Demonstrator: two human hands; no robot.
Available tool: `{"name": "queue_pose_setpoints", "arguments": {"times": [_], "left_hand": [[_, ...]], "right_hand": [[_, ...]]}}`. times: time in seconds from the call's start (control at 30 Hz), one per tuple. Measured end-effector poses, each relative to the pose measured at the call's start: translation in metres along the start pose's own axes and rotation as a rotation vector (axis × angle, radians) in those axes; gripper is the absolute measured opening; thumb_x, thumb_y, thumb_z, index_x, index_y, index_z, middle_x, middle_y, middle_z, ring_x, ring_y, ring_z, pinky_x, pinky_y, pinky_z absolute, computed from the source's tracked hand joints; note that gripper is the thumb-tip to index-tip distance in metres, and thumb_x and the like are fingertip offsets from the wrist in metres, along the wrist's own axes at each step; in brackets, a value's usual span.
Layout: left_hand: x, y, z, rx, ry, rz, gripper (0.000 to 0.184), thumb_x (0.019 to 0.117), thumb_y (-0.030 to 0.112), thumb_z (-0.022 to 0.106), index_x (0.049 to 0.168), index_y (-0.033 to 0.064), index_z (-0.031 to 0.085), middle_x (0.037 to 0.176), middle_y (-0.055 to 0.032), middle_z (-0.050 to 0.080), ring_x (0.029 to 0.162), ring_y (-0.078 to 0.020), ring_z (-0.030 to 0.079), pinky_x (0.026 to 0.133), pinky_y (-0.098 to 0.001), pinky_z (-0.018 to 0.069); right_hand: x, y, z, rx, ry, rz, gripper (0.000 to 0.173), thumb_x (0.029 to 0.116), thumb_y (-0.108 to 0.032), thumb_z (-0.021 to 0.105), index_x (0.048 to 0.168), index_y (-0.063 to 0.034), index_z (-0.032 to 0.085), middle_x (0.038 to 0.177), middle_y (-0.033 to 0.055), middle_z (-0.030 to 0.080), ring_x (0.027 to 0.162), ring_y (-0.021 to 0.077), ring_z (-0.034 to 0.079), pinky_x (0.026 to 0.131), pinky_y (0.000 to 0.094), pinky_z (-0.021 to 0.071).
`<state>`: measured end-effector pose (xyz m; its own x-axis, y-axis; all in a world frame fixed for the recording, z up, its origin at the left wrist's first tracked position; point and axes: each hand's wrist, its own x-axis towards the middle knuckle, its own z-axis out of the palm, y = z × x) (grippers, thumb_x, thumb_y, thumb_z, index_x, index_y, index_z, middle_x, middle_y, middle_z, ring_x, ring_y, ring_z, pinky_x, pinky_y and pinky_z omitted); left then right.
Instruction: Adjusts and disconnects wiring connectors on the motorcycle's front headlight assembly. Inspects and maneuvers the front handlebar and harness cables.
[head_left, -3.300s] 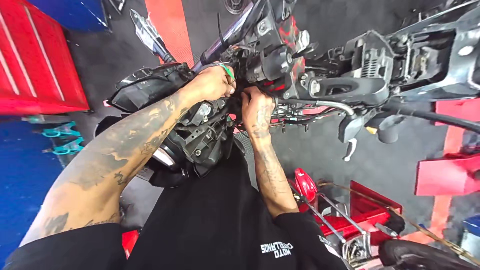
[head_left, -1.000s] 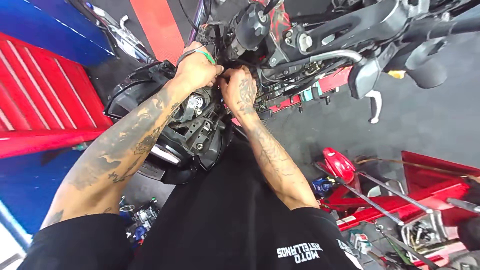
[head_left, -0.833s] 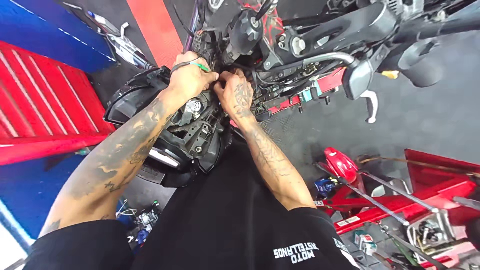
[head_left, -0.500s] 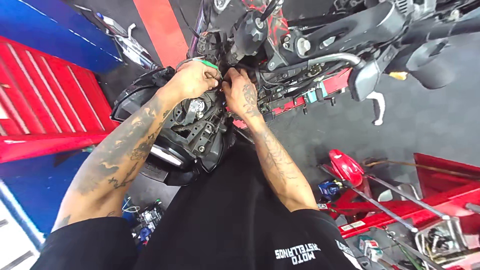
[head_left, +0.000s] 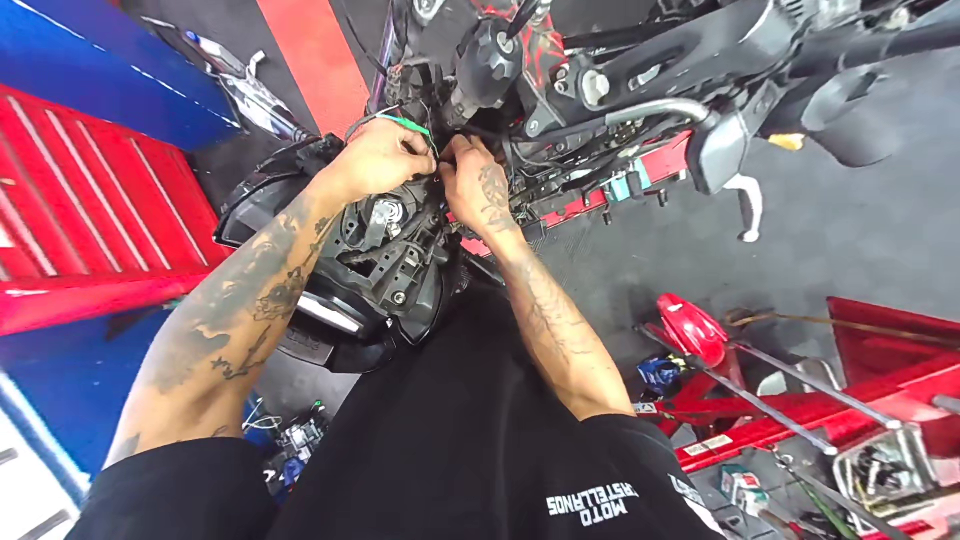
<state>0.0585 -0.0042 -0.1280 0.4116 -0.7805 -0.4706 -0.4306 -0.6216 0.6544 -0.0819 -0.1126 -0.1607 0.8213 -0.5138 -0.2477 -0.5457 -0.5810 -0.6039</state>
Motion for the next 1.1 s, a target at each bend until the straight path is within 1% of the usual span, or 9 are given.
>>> {"name": "queue_pose_setpoints", "arguments": {"times": [0.17,0.23,0.4,0.5,0.6,0.7,0.83,1.0,1.1], "left_hand": [[0.005,0.0,-0.001,-0.041,-0.027,0.008,0.028,0.0977,0.032,0.069,0.109,0.0068,0.074,0.102,-0.0081,0.073,0.089,-0.0154,0.071,0.086,-0.0399,0.0583],[0.005,0.001,-0.001,-0.068,-0.032,0.012,0.025,0.0964,0.03,0.071,0.107,0.0078,0.072,0.1,-0.0058,0.072,0.088,-0.013,0.069,0.084,-0.037,0.0582],[0.001,0.004,-0.003,-0.125,-0.056,-0.018,0.028,0.0973,0.029,0.072,0.115,0.0076,0.068,0.104,-0.0044,0.07,0.089,-0.0095,0.068,0.085,-0.0317,0.0574],[0.0,0.006,-0.002,-0.184,-0.036,-0.029,0.025,0.0967,0.026,0.072,0.112,0.0069,0.068,0.099,-0.0021,0.071,0.086,-0.0074,0.067,0.082,-0.0282,0.0569],[0.0,0.003,-0.002,-0.272,-0.047,-0.047,0.023,0.0975,0.023,0.07,0.113,0.0062,0.068,0.101,-0.0013,0.071,0.088,-0.0075,0.068,0.084,-0.0283,0.0566],[0.001,0.003,0.0,-0.347,-0.013,-0.07,0.017,0.0979,0.018,0.067,0.109,0.0052,0.069,0.098,-0.0007,0.071,0.086,-0.0075,0.067,0.083,-0.0291,0.0572],[0.003,0.005,0.004,-0.409,0.046,-0.119,0.014,0.0982,0.014,0.059,0.103,0.0057,0.069,0.099,-0.0008,0.07,0.086,-0.0086,0.068,0.081,-0.0302,0.0582],[0.004,0.007,0.011,-0.395,0.122,-0.193,0.028,0.0935,0.015,0.067,0.119,0.0063,0.059,0.107,-0.0081,0.068,0.089,-0.0171,0.071,0.078,-0.0378,0.0628],[0.002,0.01,0.012,-0.445,0.14,-0.189,0.023,0.0952,0.012,0.063,0.117,0.0054,0.058,0.107,-0.0093,0.068,0.088,-0.0184,0.073,0.076,-0.038,0.0644]], "right_hand": [[-0.002,-0.001,0.0,-0.03,0.026,-0.009,0.025,0.1001,-0.02,0.057,0.119,-0.0097,0.07,0.126,0.0108,0.067,0.12,0.0293,0.064,0.095,0.0499,0.0546],[-0.002,-0.002,-0.001,-0.023,0.022,-0.001,0.024,0.0997,-0.019,0.057,0.118,-0.0097,0.07,0.125,0.0109,0.068,0.119,0.0293,0.064,0.095,0.0497,0.0547],[-0.003,-0.005,-0.002,-0.023,0.014,0.028,0.023,0.0996,-0.019,0.057,0.117,-0.0099,0.071,0.125,0.0107,0.068,0.12,0.0283,0.064,0.094,0.0487,0.0549],[-0.005,-0.005,0.001,-0.031,0.058,0.016,0.024,0.0995,-0.019,0.058,0.116,-0.0082,0.071,0.123,0.0119,0.068,0.119,0.0289,0.064,0.094,0.047,0.055],[-0.021,-0.005,-0.001,-0.016,0.166,-0.059,0.026,0.0958,-0.014,0.064,0.12,-0.0055,0.068,0.119,0.014,0.069,0.117,0.0305,0.066,0.096,0.0444,0.0554],[-0.048,-0.009,-0.012,0.05,0.202,-0.158,0.032,0.0893,-0.004,0.068,0.121,-0.0039,0.065,0.115,0.017,0.068,0.112,0.0349,0.065,0.097,0.0478,0.0539],[-0.048,-0.008,-0.01,0.045,0.217,-0.162,0.042,0.0886,-0.024,0.08,0.123,-0.004,0.064,0.116,0.0166,0.068,0.113,0.0359,0.065,0.098,0.0492,0.0533],[-0.04,-0.004,0.001,0.007,0.291,-0.211,0.033,0.0906,-0.018,0.077,0.12,-0.0059,0.067,0.109,0.0151,0.071,0.107,0.0355,0.067,0.094,0.0484,0.0547],[-0.039,-0.001,0.003,-0.006,0.308,-0.236,0.034,0.09,-0.019,0.077,0.12,-0.0063,0.067,0.107,0.0142,0.071,0.105,0.0349,0.067,0.093,0.0482,0.0544]]}}
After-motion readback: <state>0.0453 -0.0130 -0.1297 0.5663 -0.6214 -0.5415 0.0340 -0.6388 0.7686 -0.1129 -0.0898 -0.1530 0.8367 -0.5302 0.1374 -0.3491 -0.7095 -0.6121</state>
